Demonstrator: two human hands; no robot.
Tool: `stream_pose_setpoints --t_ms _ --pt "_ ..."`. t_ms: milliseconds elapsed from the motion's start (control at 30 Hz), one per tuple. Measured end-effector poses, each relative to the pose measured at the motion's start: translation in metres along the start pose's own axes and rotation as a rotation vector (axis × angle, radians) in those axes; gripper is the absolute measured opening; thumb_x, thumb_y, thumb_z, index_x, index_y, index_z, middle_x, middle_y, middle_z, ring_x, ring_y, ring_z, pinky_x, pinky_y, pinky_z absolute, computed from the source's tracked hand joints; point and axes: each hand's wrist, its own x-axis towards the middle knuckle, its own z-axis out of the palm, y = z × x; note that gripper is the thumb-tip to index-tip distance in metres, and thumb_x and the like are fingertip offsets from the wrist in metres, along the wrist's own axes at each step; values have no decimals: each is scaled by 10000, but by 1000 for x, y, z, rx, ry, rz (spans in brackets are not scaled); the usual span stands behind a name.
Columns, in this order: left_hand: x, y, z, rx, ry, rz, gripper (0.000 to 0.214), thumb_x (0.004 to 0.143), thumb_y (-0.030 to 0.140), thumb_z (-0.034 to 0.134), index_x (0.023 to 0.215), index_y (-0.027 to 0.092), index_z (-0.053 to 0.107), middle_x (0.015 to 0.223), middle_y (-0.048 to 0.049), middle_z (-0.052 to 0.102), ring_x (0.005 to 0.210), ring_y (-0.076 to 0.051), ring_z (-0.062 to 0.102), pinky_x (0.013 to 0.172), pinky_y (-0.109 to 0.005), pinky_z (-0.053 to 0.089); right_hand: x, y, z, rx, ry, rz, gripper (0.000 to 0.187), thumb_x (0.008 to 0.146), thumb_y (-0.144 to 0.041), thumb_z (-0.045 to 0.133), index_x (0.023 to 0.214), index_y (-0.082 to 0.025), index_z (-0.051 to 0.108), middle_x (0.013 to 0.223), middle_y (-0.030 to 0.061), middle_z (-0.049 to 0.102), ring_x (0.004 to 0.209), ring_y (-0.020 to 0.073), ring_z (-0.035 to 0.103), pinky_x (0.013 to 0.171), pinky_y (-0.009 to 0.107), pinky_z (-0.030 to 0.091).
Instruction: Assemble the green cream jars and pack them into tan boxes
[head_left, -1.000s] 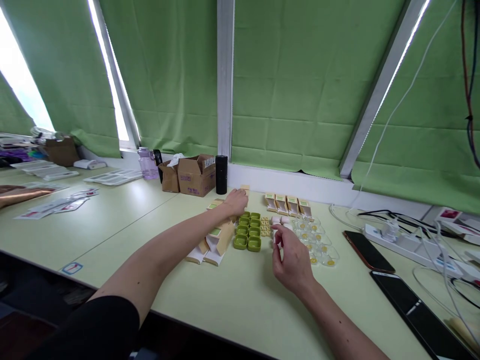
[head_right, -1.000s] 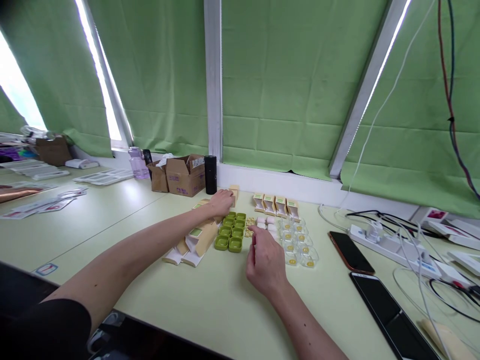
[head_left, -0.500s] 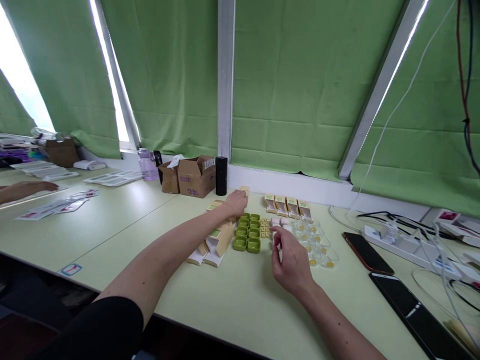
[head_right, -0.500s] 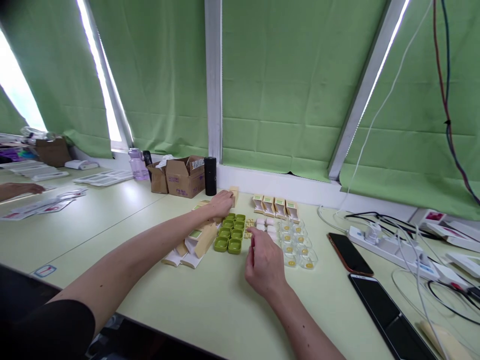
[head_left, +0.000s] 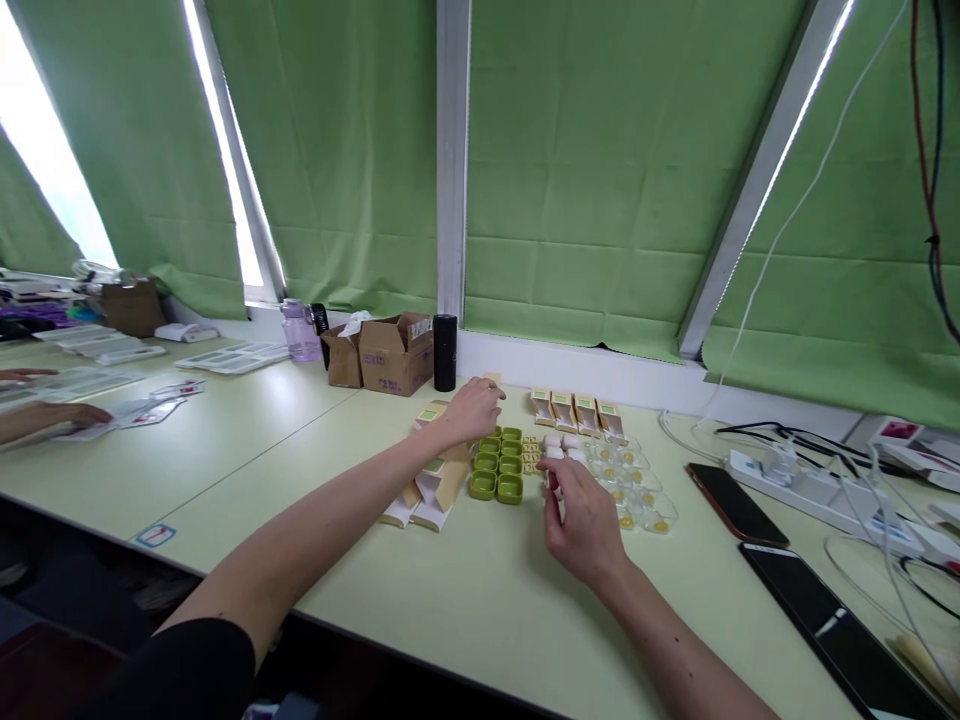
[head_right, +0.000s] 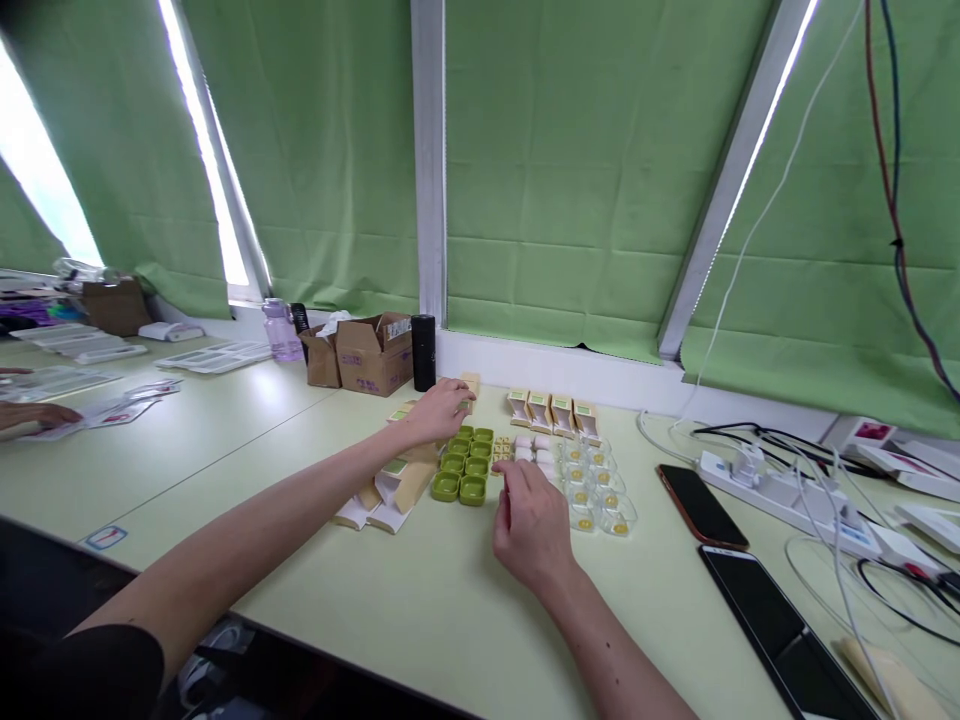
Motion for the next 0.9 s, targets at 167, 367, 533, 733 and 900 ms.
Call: stream_pose_setpoints --t_ms 167,367,533,733,900 --pt "-55 32 -18 -96 73 75 288 994 254 590 1240 215 734 1203 -103 766 1229 -303 594 1080 -437 486 -1 2 2 -17 -37 -29 198 884 -71 551 985 -222 631 897 48 678 829 225 631 662 326 436" --pt "-98 60 -8 -108 32 132 158 967 288 678 1078 230 774 1036 -106 762 1140 -316 572 978 -459 477 -3 3 5 -62 -87 -27 97 914 -135 607 904 -231 611 829 35 665 803 232 605 662 333 404" --pt "-106 63 4 -122 4 131 189 953 359 727 1097 246 774 1064 -100 730 1176 -324 532 983 -469 451 -3 3 5 -68 -125 2 93 923 -198 661 998 -233 618 836 31 669 803 243 617 666 344 411" --pt "-111 62 9 -76 26 154 103 957 321 718 973 236 773 1081 -106 692 1202 -337 488 1018 -490 422 -3 2 5 -44 -144 43 150 912 -171 645 1041 -232 599 850 28 672 810 243 623 668 340 404" --pt "-111 61 19 -66 40 182 151 995 264 661 893 217 761 1052 -114 680 1171 -326 485 1006 -490 417 -3 2 4 -24 -120 62 88 935 -175 604 925 -237 542 822 20 650 775 225 597 653 328 385"
